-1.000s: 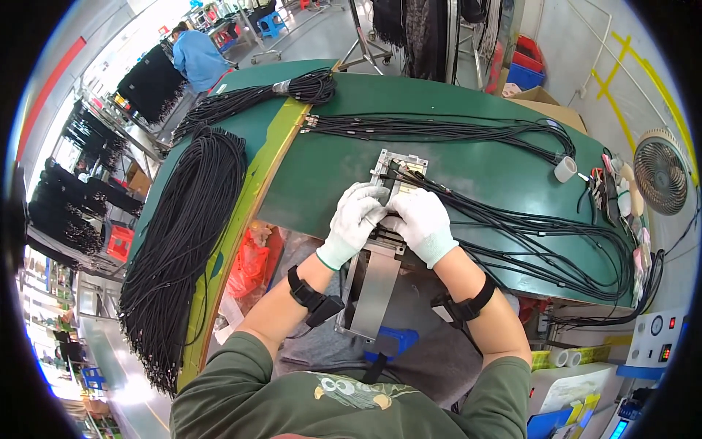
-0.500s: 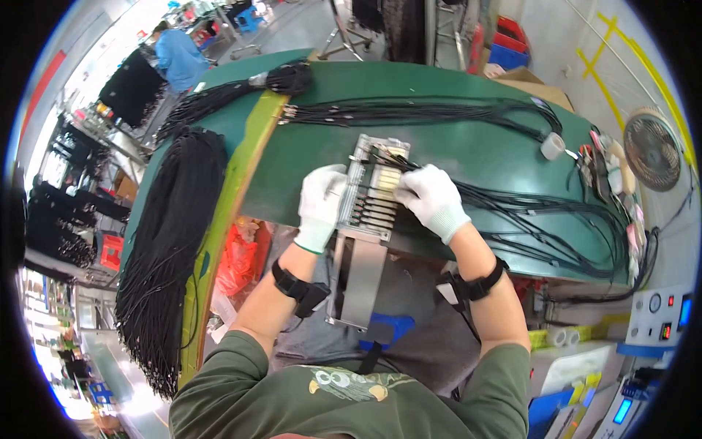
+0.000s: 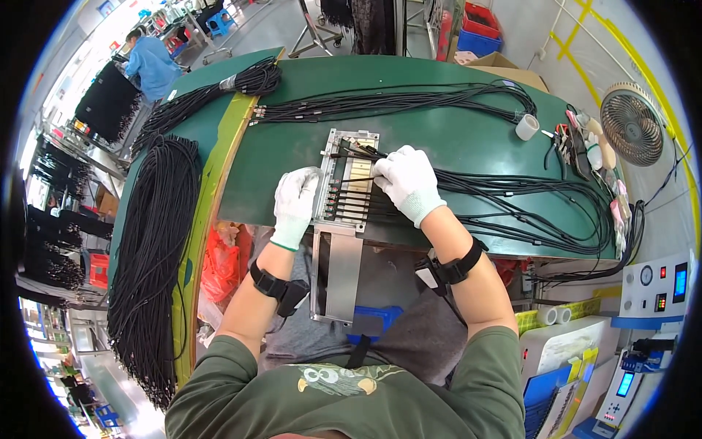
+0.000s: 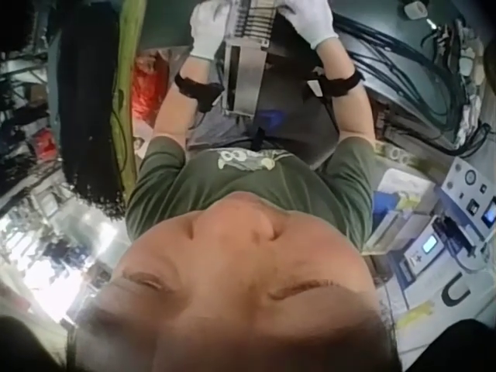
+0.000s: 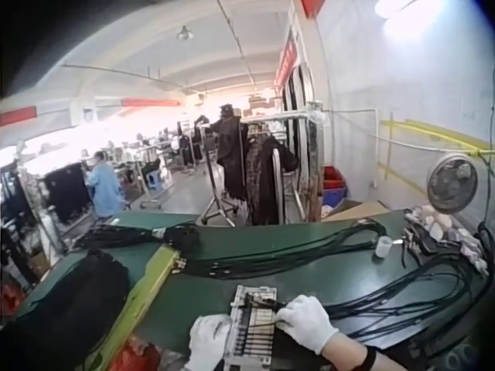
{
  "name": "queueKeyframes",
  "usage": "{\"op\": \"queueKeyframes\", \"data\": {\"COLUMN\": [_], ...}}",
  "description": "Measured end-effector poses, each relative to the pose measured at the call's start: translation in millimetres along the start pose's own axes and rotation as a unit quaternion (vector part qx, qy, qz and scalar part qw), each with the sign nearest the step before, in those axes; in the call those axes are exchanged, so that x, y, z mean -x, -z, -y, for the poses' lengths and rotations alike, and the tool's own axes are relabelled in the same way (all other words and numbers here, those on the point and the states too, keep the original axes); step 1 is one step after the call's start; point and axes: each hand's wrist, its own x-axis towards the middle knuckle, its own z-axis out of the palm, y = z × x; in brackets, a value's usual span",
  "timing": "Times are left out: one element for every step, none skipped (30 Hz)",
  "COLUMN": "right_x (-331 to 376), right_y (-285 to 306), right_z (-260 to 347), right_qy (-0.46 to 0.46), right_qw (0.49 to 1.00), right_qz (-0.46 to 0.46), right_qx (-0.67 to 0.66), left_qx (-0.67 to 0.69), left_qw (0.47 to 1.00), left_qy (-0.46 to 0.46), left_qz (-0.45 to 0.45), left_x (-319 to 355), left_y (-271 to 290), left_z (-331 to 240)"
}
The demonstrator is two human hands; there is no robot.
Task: Organizing and inserting multiple black wires into a specialized assembly jig on a workbench.
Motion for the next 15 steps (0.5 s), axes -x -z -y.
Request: {"op": "queueKeyframes", "data": {"right_x": [0.3, 0.5, 0.5, 0.6, 0.8, 0.8, 0.7, 0.6, 1.3, 1.9, 2.5, 3.0, 3.7, 3.3, 1.8], "right_y": [-1.4, -2.5, -2.6, -2.2, -1.8, -1.7, -1.9, -2.2, -2.5, -2.7, -4.4, -7.6, -10.4, -10.1, -7.3], "right_z": [-1.0, -1.7, -1.5, -1.0, -0.3, 0.3, 0.9, 1.6, 1.8, 1.9, 1.8, 1.8, 1.2, 1.6, 0.2], "right_qy": [0.006, 0.013, 0.013, 0.012, 0.010, 0.009, 0.009, 0.010, 0.010, 0.009, 0.006, 0.000, -0.006, -0.011, -0.012], "right_qw": [1.000, 1.000, 1.000, 1.000, 1.000, 1.000, 1.000, 1.000, 1.000, 1.000, 1.000, 1.000, 1.000, 1.000, 1.000], "right_qz": [-0.005, -0.010, -0.011, -0.003, 0.004, 0.011, 0.011, 0.008, 0.005, 0.003, 0.002, 0.011, 0.020, 0.027, 0.026], "right_qx": [0.007, 0.013, 0.013, 0.015, 0.016, 0.018, 0.018, 0.018, 0.019, 0.020, 0.023, 0.018, 0.014, 0.008, 0.010], "left_qx": [-0.007, -0.014, -0.015, -0.003, 0.008, 0.019, 0.020, 0.033, 0.049, 0.064, 0.067, 0.001, -0.065, -0.132, -0.131], "left_qw": [1.000, 1.000, 1.000, 1.000, 1.000, 0.999, 0.999, 0.999, 0.998, 0.997, 0.996, 0.995, 0.986, 0.971, 0.971], "left_qy": [-0.007, -0.015, -0.015, 0.000, 0.015, 0.030, 0.030, 0.015, -0.001, -0.017, -0.019, -0.065, -0.112, -0.157, -0.159], "left_qz": [-0.004, -0.008, -0.009, 0.007, 0.022, 0.037, 0.037, 0.040, 0.045, 0.050, 0.051, 0.077, 0.102, 0.124, 0.124], "left_x": [0.1, 0.4, 0.9, 0.4, -0.1, -0.8, -1.4, -2.2, -3.5, -4.7, -4.9, -3.9, -3.0, -3.2, -4.9], "left_y": [-0.4, -0.6, -0.2, 1.7, 3.8, 5.8, 6.1, 4.9, 3.5, 3.0, 3.5, 4.0, 3.9, 4.5, 4.3], "left_z": [1.3, 2.6, 3.8, 1.4, -1.3, -4.0, -7.8, -13.8, -21.6, -27.3, -31.5, -35.9, -39.7, -42.1, -43.2]}}
